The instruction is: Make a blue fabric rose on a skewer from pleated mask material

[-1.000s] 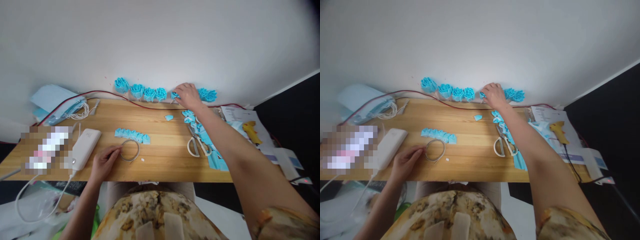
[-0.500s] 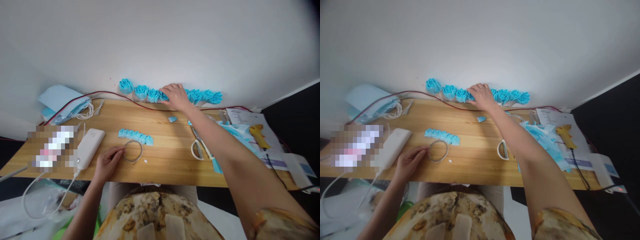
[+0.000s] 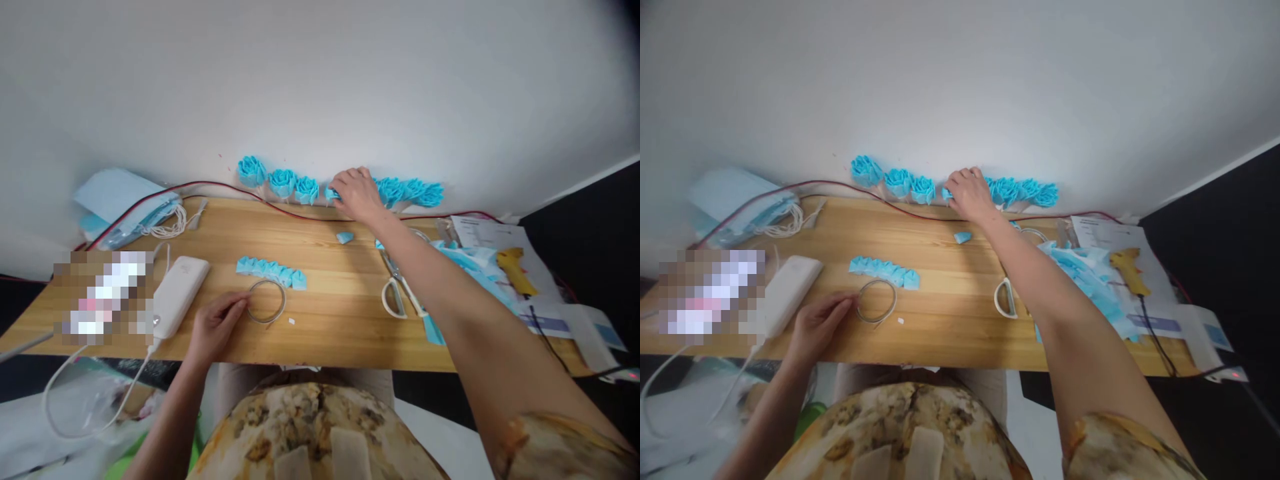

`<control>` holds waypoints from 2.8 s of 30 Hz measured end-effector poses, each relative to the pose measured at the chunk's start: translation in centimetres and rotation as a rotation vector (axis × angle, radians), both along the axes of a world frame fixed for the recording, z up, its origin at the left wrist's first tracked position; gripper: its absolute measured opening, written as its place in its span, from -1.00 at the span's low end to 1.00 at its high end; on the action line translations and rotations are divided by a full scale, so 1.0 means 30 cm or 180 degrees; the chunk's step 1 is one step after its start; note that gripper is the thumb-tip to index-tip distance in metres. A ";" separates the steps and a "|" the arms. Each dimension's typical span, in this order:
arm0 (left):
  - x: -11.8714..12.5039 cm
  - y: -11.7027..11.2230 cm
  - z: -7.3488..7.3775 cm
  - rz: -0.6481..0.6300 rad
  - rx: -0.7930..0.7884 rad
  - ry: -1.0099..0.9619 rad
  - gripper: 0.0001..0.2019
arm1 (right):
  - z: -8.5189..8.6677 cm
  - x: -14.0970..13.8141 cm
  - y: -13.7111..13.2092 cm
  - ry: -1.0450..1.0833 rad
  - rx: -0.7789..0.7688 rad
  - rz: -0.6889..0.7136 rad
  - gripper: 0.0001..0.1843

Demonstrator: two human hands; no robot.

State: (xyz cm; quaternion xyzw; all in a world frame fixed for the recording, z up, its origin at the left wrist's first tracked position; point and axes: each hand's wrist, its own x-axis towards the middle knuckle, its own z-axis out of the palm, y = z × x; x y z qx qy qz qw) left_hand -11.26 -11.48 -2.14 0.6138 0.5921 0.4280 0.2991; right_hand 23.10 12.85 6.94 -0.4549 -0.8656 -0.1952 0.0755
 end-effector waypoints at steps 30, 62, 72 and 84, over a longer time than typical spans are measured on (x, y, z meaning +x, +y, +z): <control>0.493 0.917 0.068 0.0000 -0.0877 0.0810 -0.69 | -0.200 -0.152 -0.009 0.1336 -0.1115 -0.2417 -0.51; 0.649 0.898 0.101 0.0321 -0.0221 0.0647 -0.82 | -0.170 -0.134 -0.075 0.1973 -0.0831 -0.2429 -0.50; 0.616 0.881 0.080 0.0219 -0.0143 0.0710 -0.79 | -0.179 -0.117 -0.129 0.1813 -0.1084 -0.1981 -0.54; 0.591 0.860 0.105 0.0004 -0.0225 0.0622 -0.73 | -0.171 -0.216 0.018 0.1643 -0.1237 -0.2045 -0.52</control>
